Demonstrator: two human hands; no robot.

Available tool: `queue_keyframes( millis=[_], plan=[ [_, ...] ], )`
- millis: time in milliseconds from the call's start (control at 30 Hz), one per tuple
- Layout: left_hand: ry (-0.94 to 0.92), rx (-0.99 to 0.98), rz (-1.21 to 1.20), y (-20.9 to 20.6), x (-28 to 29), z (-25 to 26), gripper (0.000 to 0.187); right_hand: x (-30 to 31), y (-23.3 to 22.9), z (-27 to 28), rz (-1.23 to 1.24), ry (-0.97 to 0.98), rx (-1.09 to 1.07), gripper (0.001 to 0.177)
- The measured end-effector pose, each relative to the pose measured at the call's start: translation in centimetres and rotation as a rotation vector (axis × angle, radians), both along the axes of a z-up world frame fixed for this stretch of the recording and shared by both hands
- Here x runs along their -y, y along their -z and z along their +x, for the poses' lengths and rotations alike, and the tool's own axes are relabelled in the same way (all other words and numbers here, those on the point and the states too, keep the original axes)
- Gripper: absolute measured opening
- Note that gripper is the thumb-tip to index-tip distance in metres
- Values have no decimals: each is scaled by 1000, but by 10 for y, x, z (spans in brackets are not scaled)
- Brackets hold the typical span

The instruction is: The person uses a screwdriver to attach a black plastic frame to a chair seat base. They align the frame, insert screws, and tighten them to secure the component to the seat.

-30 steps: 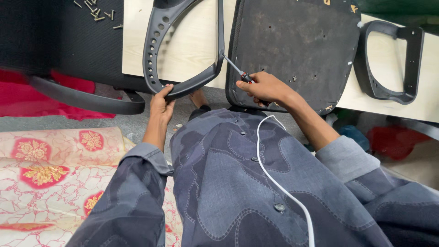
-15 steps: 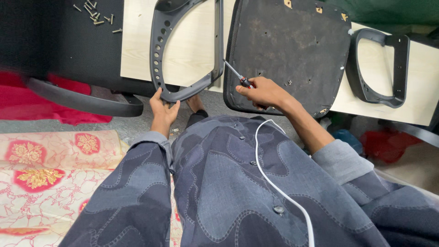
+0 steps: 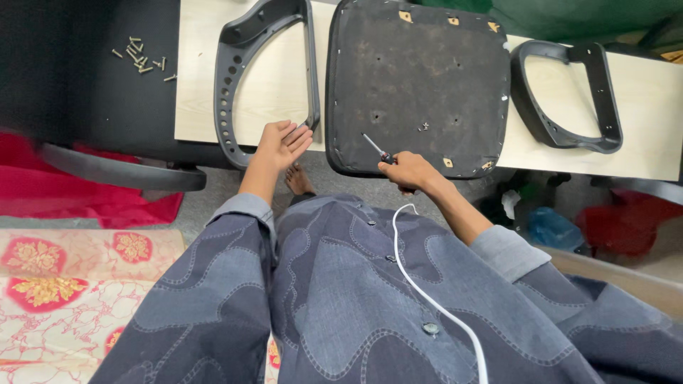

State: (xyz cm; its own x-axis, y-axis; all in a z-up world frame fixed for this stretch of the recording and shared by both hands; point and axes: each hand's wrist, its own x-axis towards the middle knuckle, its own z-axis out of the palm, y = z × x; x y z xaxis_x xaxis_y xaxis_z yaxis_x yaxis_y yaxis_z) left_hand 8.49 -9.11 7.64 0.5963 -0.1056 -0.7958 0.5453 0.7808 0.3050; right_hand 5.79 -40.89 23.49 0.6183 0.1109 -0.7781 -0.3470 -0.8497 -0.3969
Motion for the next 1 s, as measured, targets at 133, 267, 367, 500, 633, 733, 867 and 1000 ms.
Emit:
queue_keyframes(
  millis=[133, 267, 367, 500, 633, 733, 867, 1000],
  plan=[
    [76, 102, 68, -23, 58, 30, 51, 39, 22, -27, 134, 137, 0, 36],
    [73, 74, 152, -28, 122, 35, 47, 75, 58, -51, 291, 391, -83, 33],
    [65, -5, 249, -19, 177, 19, 43, 103, 92, -69, 384, 552, -110, 30],
    [180, -168, 402, 4, 241, -28, 46, 137, 129, -99, 430, 741, -98, 28],
    [724, -41, 617, 21, 260, -85, 47, 170, 143, -139, 287, 799, 31, 37],
    [1040, 46, 851, 24, 273, -104, 38, 192, 144, -165, 255, 851, 62, 43],
    [1148, 41, 790, 25, 296, -113, 31, 214, 146, -194, 141, 914, 33, 49],
    [1200, 62, 867, 24, 326, -104, 27, 230, 150, -206, 107, 923, 35, 48]
  ],
)
